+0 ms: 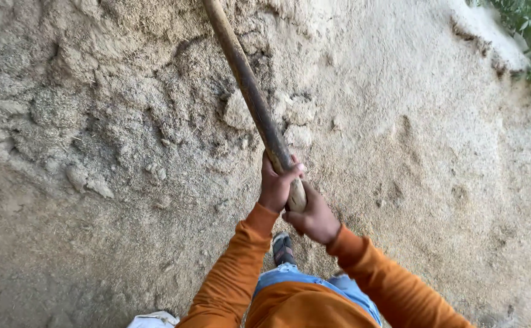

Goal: Shovel rice husks from a pile into large white bags.

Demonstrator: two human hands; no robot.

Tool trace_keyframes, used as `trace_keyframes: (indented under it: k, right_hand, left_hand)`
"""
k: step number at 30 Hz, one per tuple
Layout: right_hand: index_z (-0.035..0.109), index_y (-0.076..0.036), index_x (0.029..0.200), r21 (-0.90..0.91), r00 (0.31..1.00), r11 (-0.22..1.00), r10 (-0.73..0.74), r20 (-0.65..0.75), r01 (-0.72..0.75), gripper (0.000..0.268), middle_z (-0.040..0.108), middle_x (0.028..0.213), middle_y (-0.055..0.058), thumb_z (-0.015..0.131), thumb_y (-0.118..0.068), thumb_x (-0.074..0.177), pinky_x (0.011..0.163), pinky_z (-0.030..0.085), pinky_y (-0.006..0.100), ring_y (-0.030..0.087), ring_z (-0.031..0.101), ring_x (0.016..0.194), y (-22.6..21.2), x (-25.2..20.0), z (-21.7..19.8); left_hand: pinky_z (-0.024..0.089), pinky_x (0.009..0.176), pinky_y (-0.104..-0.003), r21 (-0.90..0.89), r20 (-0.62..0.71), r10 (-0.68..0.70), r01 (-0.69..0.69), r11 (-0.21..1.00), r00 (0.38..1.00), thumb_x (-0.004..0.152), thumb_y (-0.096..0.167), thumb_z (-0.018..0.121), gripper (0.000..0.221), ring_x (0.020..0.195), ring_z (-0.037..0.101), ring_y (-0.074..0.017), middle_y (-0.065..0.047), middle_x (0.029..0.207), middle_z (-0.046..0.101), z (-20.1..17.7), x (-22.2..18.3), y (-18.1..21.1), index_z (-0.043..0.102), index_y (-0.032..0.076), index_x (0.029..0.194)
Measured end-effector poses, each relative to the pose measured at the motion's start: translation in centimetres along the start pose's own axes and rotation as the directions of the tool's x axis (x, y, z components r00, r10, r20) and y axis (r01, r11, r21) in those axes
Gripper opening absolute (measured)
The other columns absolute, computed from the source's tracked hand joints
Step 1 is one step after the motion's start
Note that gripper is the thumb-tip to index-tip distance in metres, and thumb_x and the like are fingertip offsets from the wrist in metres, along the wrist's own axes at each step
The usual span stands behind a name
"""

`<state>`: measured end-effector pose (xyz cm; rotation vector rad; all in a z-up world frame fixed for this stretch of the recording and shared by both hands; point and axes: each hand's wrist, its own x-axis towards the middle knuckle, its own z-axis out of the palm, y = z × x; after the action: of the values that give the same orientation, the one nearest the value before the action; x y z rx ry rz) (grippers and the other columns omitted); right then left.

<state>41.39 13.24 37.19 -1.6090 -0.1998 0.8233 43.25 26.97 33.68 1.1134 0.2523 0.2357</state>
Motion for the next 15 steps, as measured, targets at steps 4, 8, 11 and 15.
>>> trace_keyframes:
  k: [4, 8, 11, 15]
  right_hand:
    - [0.041, 0.005, 0.137, 0.156, 0.993, 0.984, -0.1, 0.056, 0.09, 0.066, 0.065, 0.08, 0.012, 0.068, 0.001, 0.077, 0.041, 0.052, 0.03, 0.016, 0.062, 0.052, -5.3, 3.3, -0.7]
    - [0.052, 0.019, 0.126, 0.139, 0.993, 0.983, -0.12, 0.016, 0.117, 0.05, 0.063, 0.072, 0.012, 0.069, 0.0, 0.083, 0.041, 0.051, 0.032, 0.018, 0.058, 0.05, -8.7, 14.7, -1.6]
    - [0.033, 0.003, 0.134, 0.202, 0.995, 0.974, -0.103, -0.009, 0.102, 0.067, 0.06, 0.064, 0.012, 0.066, 0.004, 0.075, 0.037, 0.048, 0.034, 0.019, 0.058, 0.044, -6.5, 14.5, -2.0]
    - [0.047, 0.011, 0.126, 0.157, 0.996, 0.984, -0.089, 0.011, 0.086, 0.054, 0.062, 0.068, 0.009, 0.068, 0.002, 0.077, 0.038, 0.049, 0.032, 0.016, 0.059, 0.047, -8.7, 13.0, -3.8]
  left_hand:
    - [0.064, 0.065, -0.038, 0.023, -0.004, 0.031, -0.031, 0.999, 0.999, 0.08, 0.003, 0.072, 0.052, 0.072, 0.066, -0.0191, -0.009, 0.092, 0.062, 1.2, 4.9, 5.0, 0.045, 0.003, 0.125]
    - [0.065, 0.062, -0.039, 0.227, -0.089, 0.04, -0.019, 0.974, 0.995, 0.08, 0.003, 0.069, 0.048, 0.068, 0.067, -0.0195, -0.012, 0.091, 0.064, -1.3, 11.9, 4.5, 0.048, 0.001, 0.123]
    - [0.064, 0.061, -0.038, 0.377, -0.09, 0.134, -0.091, 0.922, 0.987, 0.08, 0.002, 0.069, 0.05, 0.068, 0.068, -0.0185, -0.012, 0.09, 0.067, -1.3, 18.0, 4.1, 0.048, 0.003, 0.125]
    - [0.061, 0.064, -0.039, 0.114, -0.003, 0.186, -0.185, 0.976, 0.983, 0.078, -0.005, 0.069, 0.049, 0.072, 0.066, -0.0206, -0.012, 0.094, 0.064, 0.5, 16.9, 4.2, 0.047, -0.002, 0.122]
